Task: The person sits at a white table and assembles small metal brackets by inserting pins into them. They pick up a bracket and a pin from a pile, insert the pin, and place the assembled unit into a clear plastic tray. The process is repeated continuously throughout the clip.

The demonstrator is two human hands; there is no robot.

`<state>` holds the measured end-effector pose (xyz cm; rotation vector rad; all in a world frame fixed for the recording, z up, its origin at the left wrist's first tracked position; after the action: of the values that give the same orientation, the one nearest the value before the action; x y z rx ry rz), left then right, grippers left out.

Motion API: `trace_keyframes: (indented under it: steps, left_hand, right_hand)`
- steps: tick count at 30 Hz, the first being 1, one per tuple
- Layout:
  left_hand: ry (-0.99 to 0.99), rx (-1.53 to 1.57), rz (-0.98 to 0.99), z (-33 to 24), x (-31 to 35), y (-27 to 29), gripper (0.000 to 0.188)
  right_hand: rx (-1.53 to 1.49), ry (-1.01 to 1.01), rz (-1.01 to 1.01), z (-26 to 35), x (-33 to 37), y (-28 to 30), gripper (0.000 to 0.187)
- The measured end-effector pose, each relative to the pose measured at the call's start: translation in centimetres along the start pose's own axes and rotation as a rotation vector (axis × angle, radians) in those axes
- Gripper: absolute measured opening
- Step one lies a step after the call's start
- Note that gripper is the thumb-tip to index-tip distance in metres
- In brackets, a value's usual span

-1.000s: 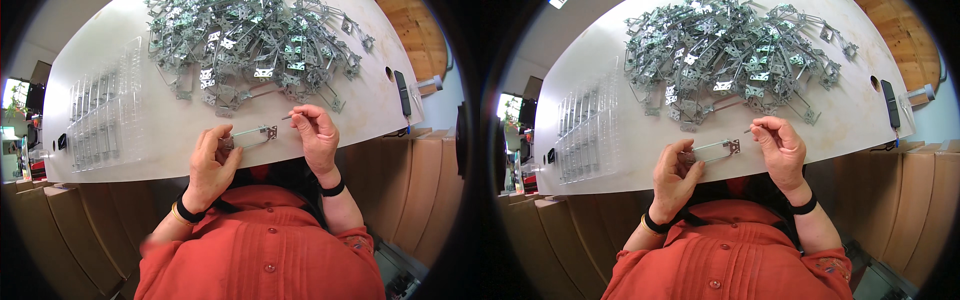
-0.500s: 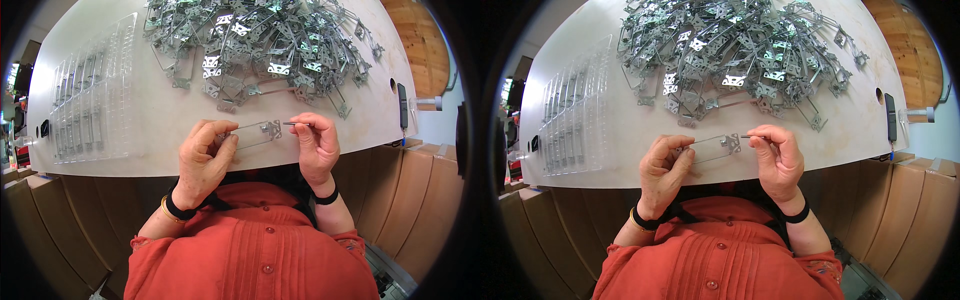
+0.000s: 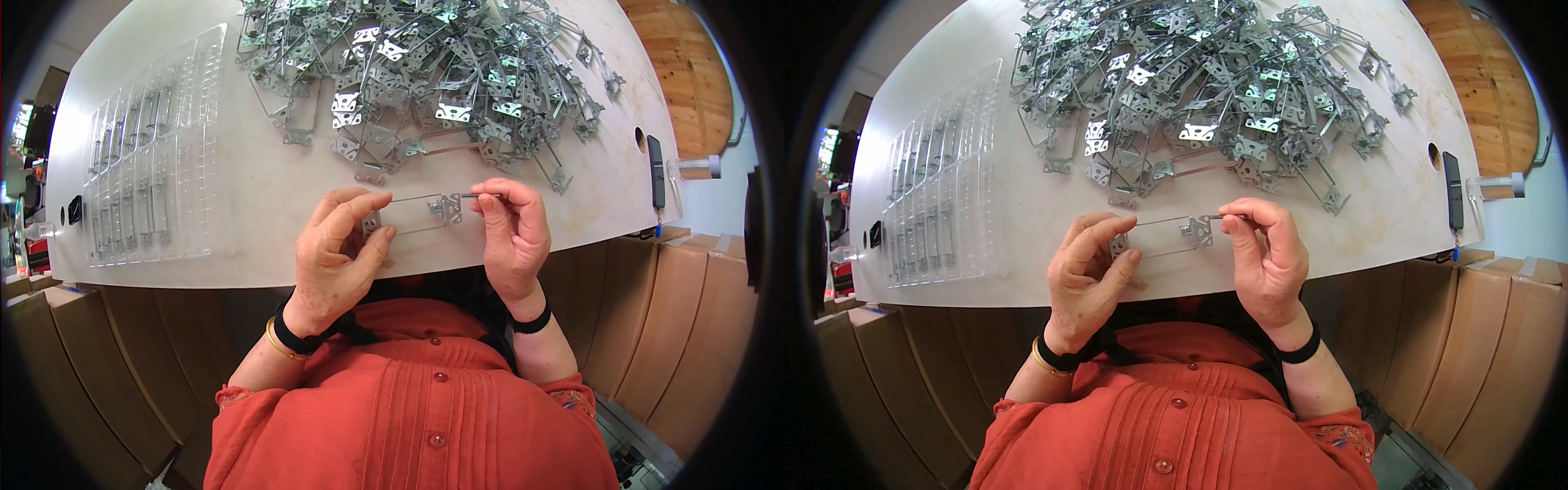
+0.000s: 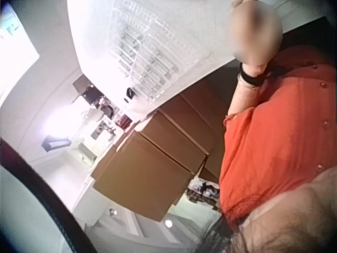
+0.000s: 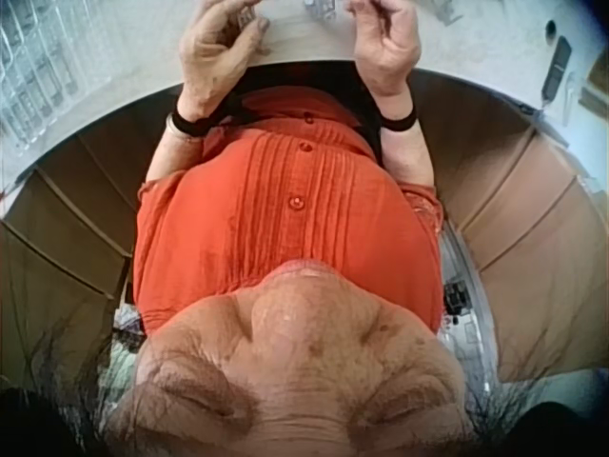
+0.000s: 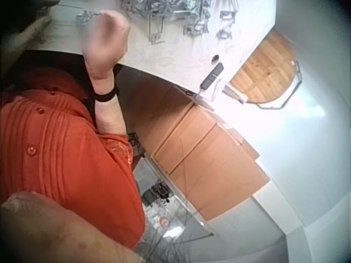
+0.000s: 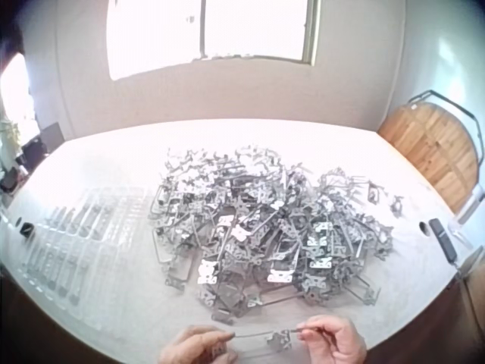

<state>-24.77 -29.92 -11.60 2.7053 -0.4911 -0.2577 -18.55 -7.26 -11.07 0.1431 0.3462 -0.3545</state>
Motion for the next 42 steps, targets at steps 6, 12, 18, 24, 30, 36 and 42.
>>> trace_keyframes:
  steps: [6, 12, 18, 24, 30, 36, 42]
  left_hand:
    - [0.006, 0.072, 0.058, 0.16, 0.11, -0.2, 0.044]
    - [-0.05, 0.062, 0.059, -0.14, 0.07, -0.1, 0.047]
    - [-0.082, 0.041, 0.052, -0.43, 0.1, -0.05, 0.047]
    - [-0.074, 0.032, 0.044, -0.39, 0.14, -0.13, 0.047]
    - [-0.084, 0.032, 0.05, -0.44, 0.09, -0.24, 0.046]
    - [-0.092, 0.022, 0.042, -0.56, 0.14, -0.21, 0.046]
    - [-0.111, 0.002, 0.043, -0.65, 0.1, -0.12, 0.047]
  right_hand:
    - [0.059, 0.035, -0.017, -0.05, -0.02, -0.15, 0.012]
    - [0.134, 0.071, -0.013, 0.36, -0.03, -0.27, 0.011]
    - [0.136, 0.098, -0.009, 0.26, 0.02, -0.31, 0.011]
    - [0.131, 0.113, -0.009, 0.52, 0.02, -0.33, 0.011]
    - [0.114, 0.102, -0.018, 0.24, 0.11, -0.33, 0.011]
    - [0.115, 0.099, -0.016, 0.21, 0.12, -0.26, 0.012]
    - [0.142, 0.105, -0.021, 0.41, 0.18, -0.27, 0.012]
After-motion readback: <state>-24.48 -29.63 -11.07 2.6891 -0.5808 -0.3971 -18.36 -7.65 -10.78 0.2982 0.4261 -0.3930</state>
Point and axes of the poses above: each hand's wrist, its own x-axis away from the middle knuckle, its own y-axis out of the back of the hand, z = x × y, the point moved 7 cm from there along -x, towards the middle knuckle, and after that the axes turned 8 degrees about -x, right-handed, at the moved point
